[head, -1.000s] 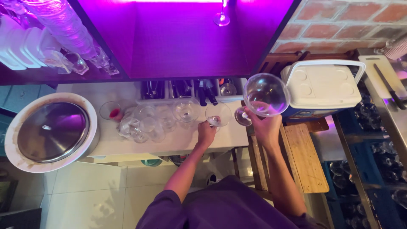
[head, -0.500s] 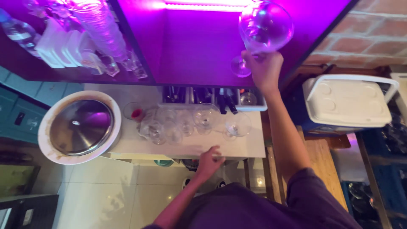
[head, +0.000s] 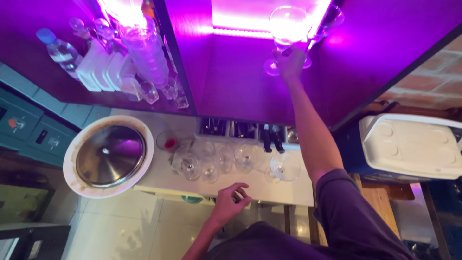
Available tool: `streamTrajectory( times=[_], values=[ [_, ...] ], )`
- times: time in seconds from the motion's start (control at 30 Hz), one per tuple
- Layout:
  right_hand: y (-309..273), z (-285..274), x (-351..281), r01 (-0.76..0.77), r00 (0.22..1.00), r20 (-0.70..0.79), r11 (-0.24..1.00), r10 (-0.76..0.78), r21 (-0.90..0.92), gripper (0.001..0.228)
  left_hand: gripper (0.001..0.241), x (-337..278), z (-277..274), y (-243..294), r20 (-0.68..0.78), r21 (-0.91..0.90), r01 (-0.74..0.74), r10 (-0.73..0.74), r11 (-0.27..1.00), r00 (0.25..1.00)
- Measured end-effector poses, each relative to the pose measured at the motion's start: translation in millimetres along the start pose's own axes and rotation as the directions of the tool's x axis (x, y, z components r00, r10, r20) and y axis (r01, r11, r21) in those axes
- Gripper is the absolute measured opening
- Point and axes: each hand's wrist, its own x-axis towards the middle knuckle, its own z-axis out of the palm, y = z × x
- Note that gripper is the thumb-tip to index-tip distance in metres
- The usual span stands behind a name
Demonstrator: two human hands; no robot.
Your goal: Organize silverware in a drawer, inspect a knife and tweezers at a prep station, and arrange various glasses on a shelf under purple lighting.
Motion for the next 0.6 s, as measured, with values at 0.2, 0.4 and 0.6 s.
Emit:
streamTrajectory(
  times=[0.2, 0.4, 0.6],
  values=[
    [10, 15, 17, 0.012, 1.0, 0.003, 0.999, -0.012, -0.047, 0.029, 0.032, 25, -14, 74, 0.101, 0.055, -0.141, 0.135, 0.988, 0.986],
    [-8, 24, 10, -0.009, 0.999, 0.044, 0.998, 0.011, -0.058, 0.031, 0.021, 99, -38, 111, -0.109, 0.104, -0.423, 0.433, 0.9, 0.895],
    [17, 45, 13, 0.088, 0.996, 0.006, 0.967, -0.09, -0.238, 0.028, 0.018, 193, -47, 149, -0.307, 0.182, -0.505, 0.537, 0.844, 0.786]
  ],
)
